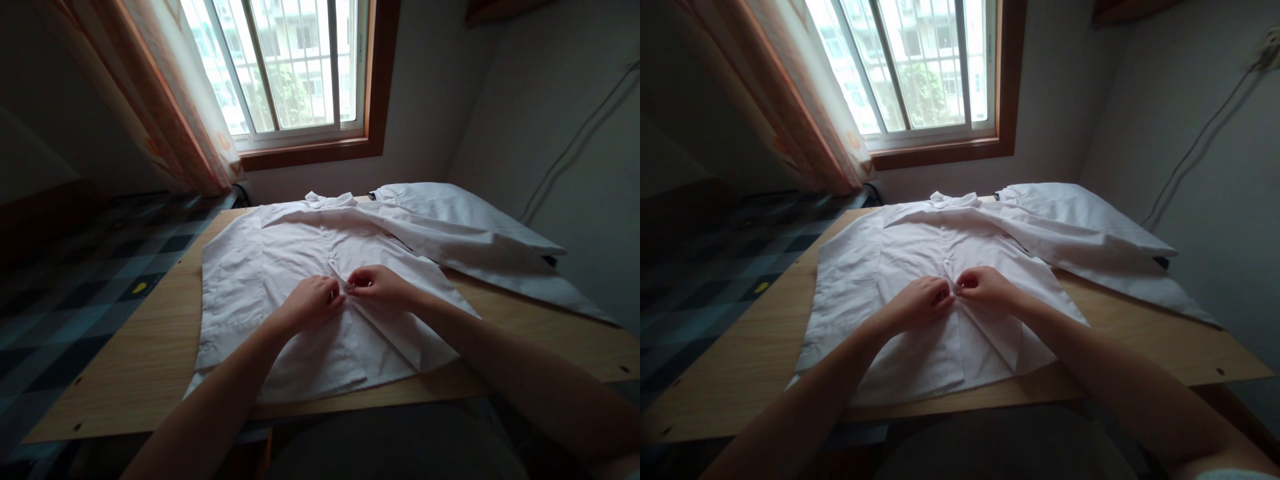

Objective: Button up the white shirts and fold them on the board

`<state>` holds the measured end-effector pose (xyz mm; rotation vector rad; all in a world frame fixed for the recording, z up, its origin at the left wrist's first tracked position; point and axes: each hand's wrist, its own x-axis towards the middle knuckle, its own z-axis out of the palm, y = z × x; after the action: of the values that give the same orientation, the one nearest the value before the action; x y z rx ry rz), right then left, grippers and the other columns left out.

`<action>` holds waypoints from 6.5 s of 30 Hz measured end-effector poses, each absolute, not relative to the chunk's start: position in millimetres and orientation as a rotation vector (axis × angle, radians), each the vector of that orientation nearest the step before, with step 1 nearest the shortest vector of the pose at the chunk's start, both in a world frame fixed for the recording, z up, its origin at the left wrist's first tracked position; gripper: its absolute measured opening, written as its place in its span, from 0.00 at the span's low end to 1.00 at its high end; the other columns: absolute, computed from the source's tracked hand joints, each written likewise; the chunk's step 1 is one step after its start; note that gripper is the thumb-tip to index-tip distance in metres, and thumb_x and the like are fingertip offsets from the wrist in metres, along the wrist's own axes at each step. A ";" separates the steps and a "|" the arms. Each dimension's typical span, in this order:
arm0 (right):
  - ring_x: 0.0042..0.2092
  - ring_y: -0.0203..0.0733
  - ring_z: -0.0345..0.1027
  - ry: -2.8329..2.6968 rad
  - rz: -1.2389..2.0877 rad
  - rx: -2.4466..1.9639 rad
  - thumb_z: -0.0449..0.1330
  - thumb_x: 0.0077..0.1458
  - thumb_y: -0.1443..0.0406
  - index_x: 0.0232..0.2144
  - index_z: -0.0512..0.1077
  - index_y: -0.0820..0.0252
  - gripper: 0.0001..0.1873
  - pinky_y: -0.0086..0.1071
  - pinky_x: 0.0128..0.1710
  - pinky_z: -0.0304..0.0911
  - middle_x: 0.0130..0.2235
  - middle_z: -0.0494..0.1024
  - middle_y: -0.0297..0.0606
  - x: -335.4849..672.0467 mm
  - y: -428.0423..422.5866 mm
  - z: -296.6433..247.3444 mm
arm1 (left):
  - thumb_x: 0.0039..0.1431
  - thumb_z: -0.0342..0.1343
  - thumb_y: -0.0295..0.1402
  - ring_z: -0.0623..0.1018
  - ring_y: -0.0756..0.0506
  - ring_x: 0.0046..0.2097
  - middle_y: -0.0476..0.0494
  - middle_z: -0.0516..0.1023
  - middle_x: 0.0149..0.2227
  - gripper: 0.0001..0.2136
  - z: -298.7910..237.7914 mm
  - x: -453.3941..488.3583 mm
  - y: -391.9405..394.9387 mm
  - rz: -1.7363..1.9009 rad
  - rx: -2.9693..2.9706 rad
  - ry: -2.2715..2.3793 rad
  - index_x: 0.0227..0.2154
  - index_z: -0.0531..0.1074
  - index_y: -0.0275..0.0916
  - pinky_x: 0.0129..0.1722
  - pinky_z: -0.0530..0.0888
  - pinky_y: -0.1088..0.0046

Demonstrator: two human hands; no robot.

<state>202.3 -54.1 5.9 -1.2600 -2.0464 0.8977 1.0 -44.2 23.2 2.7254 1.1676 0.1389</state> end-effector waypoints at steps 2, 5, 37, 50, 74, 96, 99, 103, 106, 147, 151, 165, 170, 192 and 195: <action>0.31 0.36 0.67 -2.041 0.896 -1.264 0.59 0.51 0.63 0.32 0.78 0.64 0.11 0.27 0.30 0.57 0.29 0.78 0.37 201.9 -54.8 6.5 | 0.62 0.51 0.34 0.73 0.44 0.35 0.43 0.75 0.31 0.09 22.2 1.3 -45.0 0.151 2.739 1.170 0.28 0.70 0.38 0.38 0.66 0.69; 0.31 0.36 0.67 -2.045 0.887 -1.282 0.59 0.51 0.63 0.31 0.78 0.64 0.10 0.27 0.30 0.57 0.28 0.78 0.37 200.5 -57.0 8.1 | 0.62 0.51 0.33 0.73 0.43 0.37 0.42 0.75 0.33 0.08 20.3 1.5 -45.2 0.176 2.755 1.157 0.30 0.71 0.37 0.39 0.67 0.68; 0.35 0.38 0.71 -2.001 0.809 -1.211 0.59 0.53 0.68 0.32 0.78 0.62 0.07 0.28 0.35 0.62 0.32 0.80 0.38 194.4 -65.8 14.2 | 0.51 0.56 0.45 0.64 0.53 0.21 0.48 0.73 0.22 0.16 32.6 -7.0 -34.9 0.284 1.778 1.116 0.24 0.72 0.35 0.20 0.58 0.78; 0.38 0.41 0.75 -1.895 0.824 -1.186 0.60 0.53 0.68 0.34 0.81 0.59 0.09 0.29 0.39 0.65 0.36 0.83 0.38 190.5 -68.3 11.5 | 0.49 0.59 0.50 0.63 0.54 0.20 0.50 0.70 0.21 0.19 39.5 -13.8 -33.4 0.258 1.676 1.086 0.25 0.72 0.35 0.18 0.56 0.78; 0.34 0.39 0.69 -1.411 1.359 -1.130 0.68 0.43 0.57 0.32 0.81 0.65 0.17 0.31 0.35 0.60 0.32 0.81 0.41 188.4 -69.8 14.4 | 0.44 0.68 0.46 0.61 0.58 0.20 0.45 0.76 0.25 0.20 35.2 -14.8 -28.6 0.364 1.319 0.933 0.27 0.72 0.33 0.18 0.54 0.81; 0.31 0.36 0.68 -1.545 1.409 -1.102 0.67 0.46 0.57 0.35 0.81 0.65 0.17 0.28 0.30 0.58 0.32 0.81 0.40 194.1 -60.4 -0.1 | 0.48 0.65 0.44 0.64 0.56 0.21 0.47 0.75 0.24 0.17 37.8 -12.7 -34.4 0.289 1.423 0.947 0.26 0.74 0.32 0.20 0.60 0.79; 0.33 0.39 0.71 -1.668 1.159 -1.166 0.65 0.48 0.60 0.31 0.80 0.64 0.12 0.29 0.33 0.60 0.32 0.81 0.40 185.6 -65.8 3.0 | 0.51 0.62 0.42 0.66 0.54 0.22 0.46 0.76 0.25 0.14 35.3 -12.5 -35.4 0.279 1.446 0.971 0.27 0.74 0.32 0.20 0.62 0.78; 0.32 0.39 0.71 -1.870 0.861 -1.229 0.61 0.53 0.63 0.30 0.80 0.62 0.10 0.29 0.33 0.60 0.30 0.81 0.38 180.1 -71.7 8.2 | 0.51 0.58 0.39 0.67 0.54 0.22 0.43 0.79 0.28 0.12 27.7 -12.6 -31.0 0.251 1.410 1.015 0.26 0.75 0.32 0.20 0.64 0.78; 0.31 0.39 0.71 -1.949 0.817 -1.223 0.57 0.56 0.64 0.29 0.80 0.62 0.12 0.28 0.31 0.59 0.29 0.81 0.38 180.7 -72.8 10.0 | 0.54 0.54 0.44 0.66 0.54 0.19 0.42 0.79 0.28 0.16 23.0 -10.9 -27.8 0.255 1.346 1.030 0.26 0.73 0.33 0.18 0.62 0.78; 0.33 0.38 0.64 -2.088 0.698 -1.415 0.50 0.63 0.62 0.27 0.69 0.59 0.14 0.30 0.33 0.52 0.30 0.73 0.36 173.2 -70.7 0.6 | 0.49 0.61 0.48 0.66 0.55 0.19 0.46 0.77 0.24 0.18 28.0 -10.0 -31.2 0.265 1.583 1.036 0.23 0.68 0.36 0.19 0.60 0.77; 0.34 0.38 0.65 -2.029 0.840 -1.362 0.50 0.61 0.63 0.26 0.69 0.60 0.13 0.29 0.35 0.55 0.30 0.73 0.35 174.6 -65.2 0.1 | 0.50 0.60 0.48 0.67 0.54 0.20 0.45 0.79 0.26 0.18 26.8 -10.5 -30.6 0.265 1.637 1.051 0.24 0.67 0.37 0.19 0.61 0.77; 0.33 0.38 0.66 -2.021 0.840 -1.359 0.51 0.60 0.62 0.27 0.72 0.60 0.14 0.30 0.34 0.55 0.30 0.75 0.36 175.4 -65.1 -2.3 | 0.44 0.66 0.47 0.66 0.54 0.19 0.51 0.72 0.20 0.19 31.5 -14.0 -29.2 0.206 1.592 1.033 0.24 0.70 0.35 0.18 0.60 0.78; 0.30 0.36 0.63 -2.092 0.956 -1.295 0.56 0.58 0.56 0.26 0.72 0.61 0.16 0.29 0.30 0.53 0.26 0.73 0.34 186.9 -68.3 10.6 | 0.43 0.66 0.48 0.67 0.54 0.19 0.49 0.74 0.21 0.19 34.2 -17.2 -27.3 0.175 1.613 1.072 0.23 0.70 0.35 0.18 0.61 0.78; 0.38 0.38 0.66 -2.432 1.087 -0.835 0.64 0.53 0.55 0.36 0.75 0.61 0.15 0.29 0.39 0.61 0.37 0.75 0.36 210.1 -79.7 42.4 | 0.47 0.62 0.48 0.69 0.50 0.26 0.51 0.73 0.25 0.16 39.8 -13.6 -43.8 -0.048 2.328 1.214 0.27 0.73 0.38 0.24 0.58 0.75; 0.42 0.40 0.69 -2.408 1.055 -0.793 0.64 0.54 0.57 0.38 0.76 0.61 0.14 0.31 0.45 0.63 0.41 0.75 0.39 203.7 -83.7 43.1 | 0.48 0.61 0.46 0.69 0.51 0.25 0.52 0.71 0.23 0.15 50.0 -24.8 -37.7 -0.177 2.151 1.058 0.28 0.73 0.37 0.24 0.60 0.76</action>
<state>203.7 -83.7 43.1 -0.7927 -2.4076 1.0555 -24.8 -37.7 50.0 2.1509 1.0583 -0.1774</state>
